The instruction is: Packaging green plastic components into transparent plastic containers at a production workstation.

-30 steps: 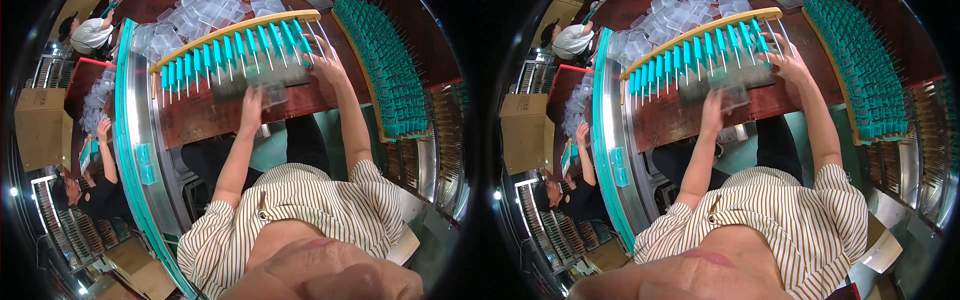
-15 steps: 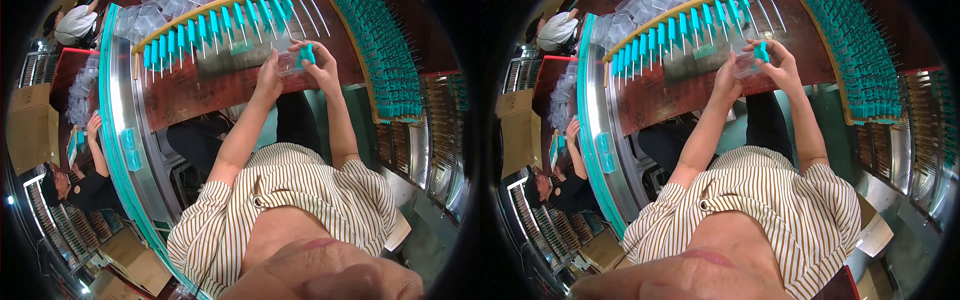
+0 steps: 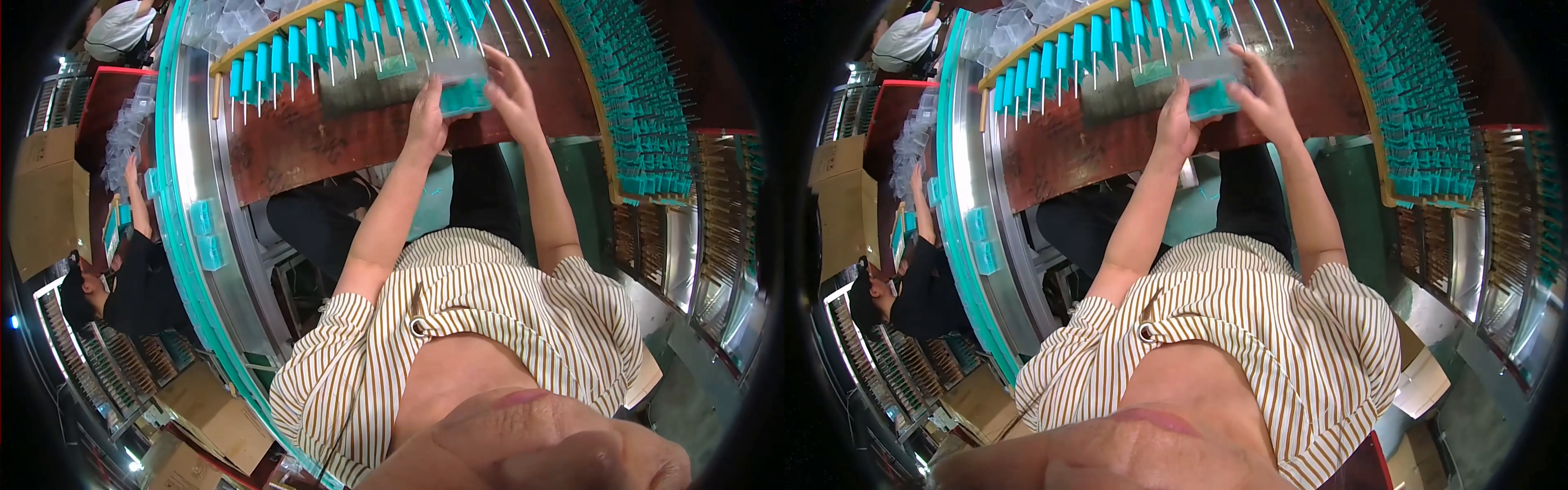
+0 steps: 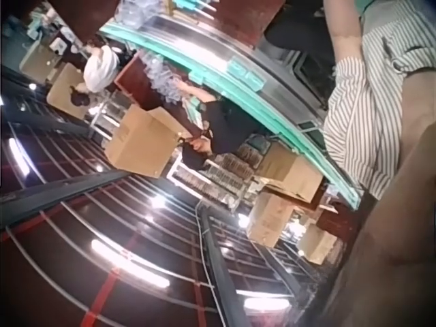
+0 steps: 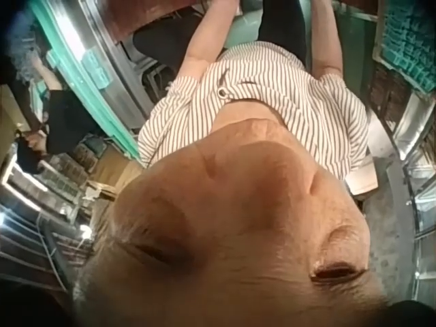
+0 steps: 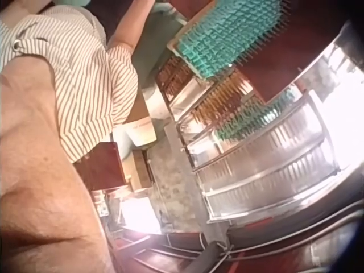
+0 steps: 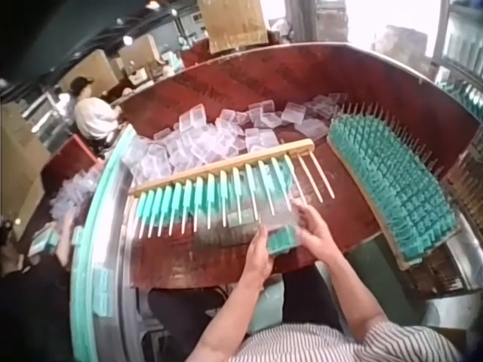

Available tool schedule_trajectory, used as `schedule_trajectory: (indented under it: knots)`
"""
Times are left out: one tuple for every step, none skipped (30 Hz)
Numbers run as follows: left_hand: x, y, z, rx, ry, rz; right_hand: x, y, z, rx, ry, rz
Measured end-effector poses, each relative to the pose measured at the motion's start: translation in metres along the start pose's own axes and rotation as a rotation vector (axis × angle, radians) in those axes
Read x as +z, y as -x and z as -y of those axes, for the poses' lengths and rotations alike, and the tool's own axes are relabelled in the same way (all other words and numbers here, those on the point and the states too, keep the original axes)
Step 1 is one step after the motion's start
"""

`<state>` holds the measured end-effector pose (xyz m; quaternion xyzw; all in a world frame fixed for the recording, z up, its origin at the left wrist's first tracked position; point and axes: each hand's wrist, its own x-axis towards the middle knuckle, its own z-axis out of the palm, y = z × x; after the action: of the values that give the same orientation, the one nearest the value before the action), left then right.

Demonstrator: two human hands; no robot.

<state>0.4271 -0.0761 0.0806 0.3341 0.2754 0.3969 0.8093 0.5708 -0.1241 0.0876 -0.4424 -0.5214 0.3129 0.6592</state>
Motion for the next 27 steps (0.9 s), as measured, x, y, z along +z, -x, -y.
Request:
schedule_trajectory:
  knots:
    - [-0.001, 0.003, -0.001, -0.014, 0.0, -0.031, -0.003, -0.011, -0.002, -0.008, -0.001, 0.001]
    - [-0.002, 0.005, -0.002, -0.029, -0.001, -0.062, -0.006, -0.027, -0.003, 0.007, -0.024, -0.051]
    - [-0.005, 0.005, -0.001, -0.023, -0.005, -0.058, -0.011, -0.043, -0.004, 0.022, -0.048, -0.104]
    - [-0.009, 0.006, -0.002, -0.025, -0.006, -0.071, -0.012, -0.056, -0.007, 0.038, -0.075, -0.158]
    - [-0.013, 0.007, -0.002, -0.027, -0.007, -0.085, -0.013, -0.065, -0.013, 0.031, -0.08, -0.16]
    - [-0.015, 0.008, -0.004, -0.031, -0.008, -0.099, -0.012, -0.073, -0.019, 0.117, -0.22, -0.157]
    - [-0.017, 0.009, -0.005, -0.029, -0.014, -0.097, -0.012, -0.078, -0.026, 0.204, -0.36, -0.152]
    - [-0.019, 0.011, -0.005, -0.035, 0.004, -0.11, -0.012, -0.081, -0.032, 0.293, -0.498, -0.146]
    - [-0.021, 0.014, -0.007, -0.038, 0.022, -0.128, -0.009, -0.083, -0.034, 0.292, -0.505, -0.142]
    - [-0.022, 0.016, -0.008, -0.043, 0.042, -0.147, -0.005, -0.083, -0.037, 0.227, -0.609, -0.133]
    - [-0.024, 0.017, -0.008, -0.041, 0.041, -0.151, -0.003, -0.083, -0.04, 0.163, -0.712, -0.124]
    - [-0.026, 0.018, -0.008, -0.043, 0.049, -0.151, -0.001, -0.082, -0.041, 0.099, -0.812, -0.116]
    - [-0.027, 0.02, -0.007, -0.048, 0.058, -0.15, -0.003, -0.08, -0.042, 0.102, -0.813, -0.115]
    - [-0.027, 0.02, -0.008, -0.045, 0.069, -0.152, -0.003, -0.078, -0.038, -0.13, -0.391, -0.135]
    - [-0.028, 0.022, -0.009, -0.041, 0.073, -0.158, -0.004, -0.075, -0.033, -0.355, 0.035, -0.149]
    - [-0.029, 0.024, -0.01, -0.041, 0.074, -0.162, -0.004, -0.074, -0.029, -0.573, 0.467, -0.157]
    - [-0.03, 0.026, -0.011, -0.042, 0.076, -0.167, -0.004, -0.074, -0.029, -0.572, 0.465, -0.147]
    - [-0.03, 0.027, -0.011, -0.043, 0.079, -0.172, -0.005, -0.075, -0.029, -0.468, 0.296, -0.146]
    - [-0.027, 0.028, -0.01, -0.044, 0.09, -0.176, -0.007, -0.072, -0.026, -0.358, 0.133, -0.144]
    - [-0.024, 0.026, -0.01, -0.043, 0.085, -0.151, -0.01, -0.07, -0.022, -0.246, -0.028, -0.143]
    - [-0.023, 0.022, -0.01, -0.041, 0.078, -0.128, -0.01, -0.069, -0.017, -0.238, -0.026, -0.135]
    - [-0.021, 0.018, -0.011, -0.039, 0.071, -0.104, -0.01, -0.067, -0.011, -0.129, -0.046, -0.13]
    - [-0.018, 0.014, -0.012, -0.039, 0.079, -0.111, -0.011, -0.066, -0.004, -0.02, -0.064, -0.126]
    - [-0.014, 0.007, -0.013, -0.028, 0.038, -0.08, -0.012, -0.065, -0.001, 0.085, -0.08, -0.125]
    - [-0.01, 0.0, -0.014, -0.015, -0.003, -0.049, -0.014, -0.064, 0.0, 0.087, -0.075, -0.121]
    - [-0.008, -0.003, -0.014, -0.001, -0.046, -0.018, -0.015, -0.064, 0.001, 0.105, -0.07, -0.103]
    - [-0.006, -0.003, -0.014, 0.002, -0.041, -0.018, -0.016, -0.064, 0.002, 0.122, -0.066, -0.085]
